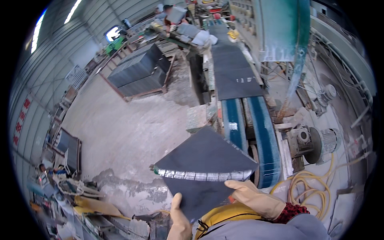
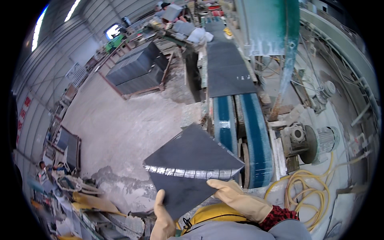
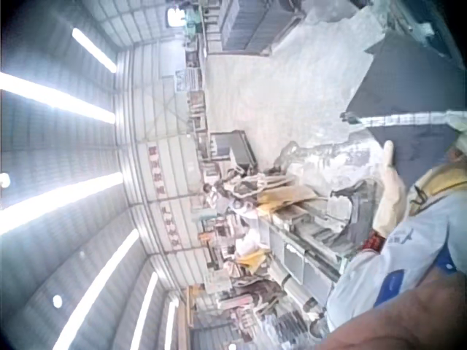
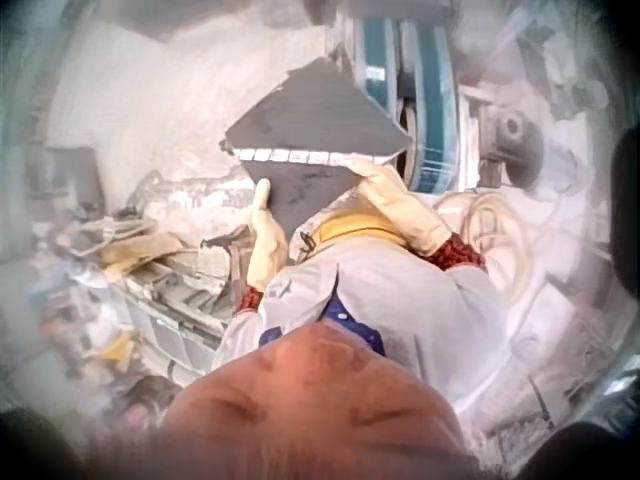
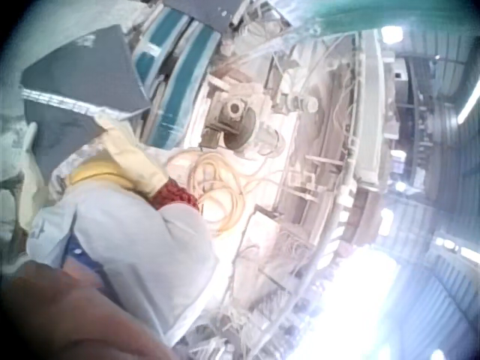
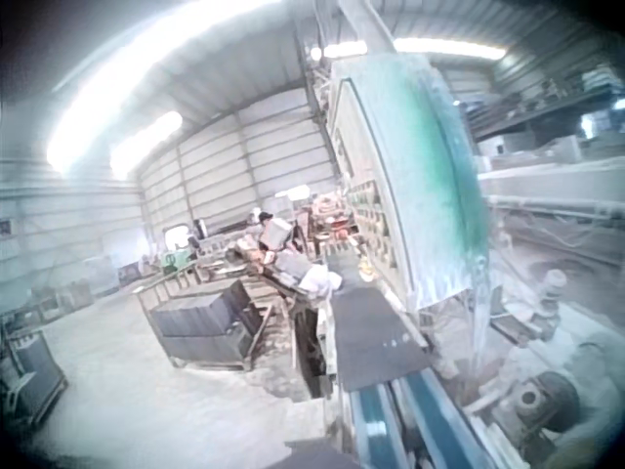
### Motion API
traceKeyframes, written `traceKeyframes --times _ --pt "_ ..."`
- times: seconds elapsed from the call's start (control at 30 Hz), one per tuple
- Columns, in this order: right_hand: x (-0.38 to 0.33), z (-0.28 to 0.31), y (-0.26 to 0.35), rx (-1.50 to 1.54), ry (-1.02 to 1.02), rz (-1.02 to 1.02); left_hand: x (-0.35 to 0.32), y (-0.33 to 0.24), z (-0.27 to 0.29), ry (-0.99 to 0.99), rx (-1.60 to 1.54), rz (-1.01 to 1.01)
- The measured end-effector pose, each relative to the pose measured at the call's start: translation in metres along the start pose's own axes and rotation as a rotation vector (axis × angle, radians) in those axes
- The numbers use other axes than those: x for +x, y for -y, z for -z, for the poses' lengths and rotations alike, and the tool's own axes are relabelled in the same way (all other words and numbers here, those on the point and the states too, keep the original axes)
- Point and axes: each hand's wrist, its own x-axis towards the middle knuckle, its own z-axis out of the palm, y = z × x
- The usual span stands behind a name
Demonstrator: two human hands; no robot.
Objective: The person repeatedly picks up dark rectangular slabs from a nearby stack and places them onto a moving conveyor belt. The slabs travel along the belt toward other workers in the background. The person maintains a steady rhythm, handling one slab at a time throughout the clip.
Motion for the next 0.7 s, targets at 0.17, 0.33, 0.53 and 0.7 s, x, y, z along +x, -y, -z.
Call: traceKeyframes --times 0.17,0.33,0.53,0.7 --pt "0.01 0.048 -0.025 0.569 -0.395 0.061 0.087 0.046 -0.056 0.232 0.336 -0.018" --pt "0.035 0.083 -0.056 0.404 -0.656 0.216 0.147 0.082 -0.089 0.376 0.426 0.049" --pt "0.077 0.112 -0.082 1.169 -0.545 0.301 0.196 0.096 -0.116 0.491 0.46 0.161" --pt "0.114 0.125 -0.085 1.266 -0.631 0.266 0.233 0.099 -0.133 0.505 0.491 0.176"
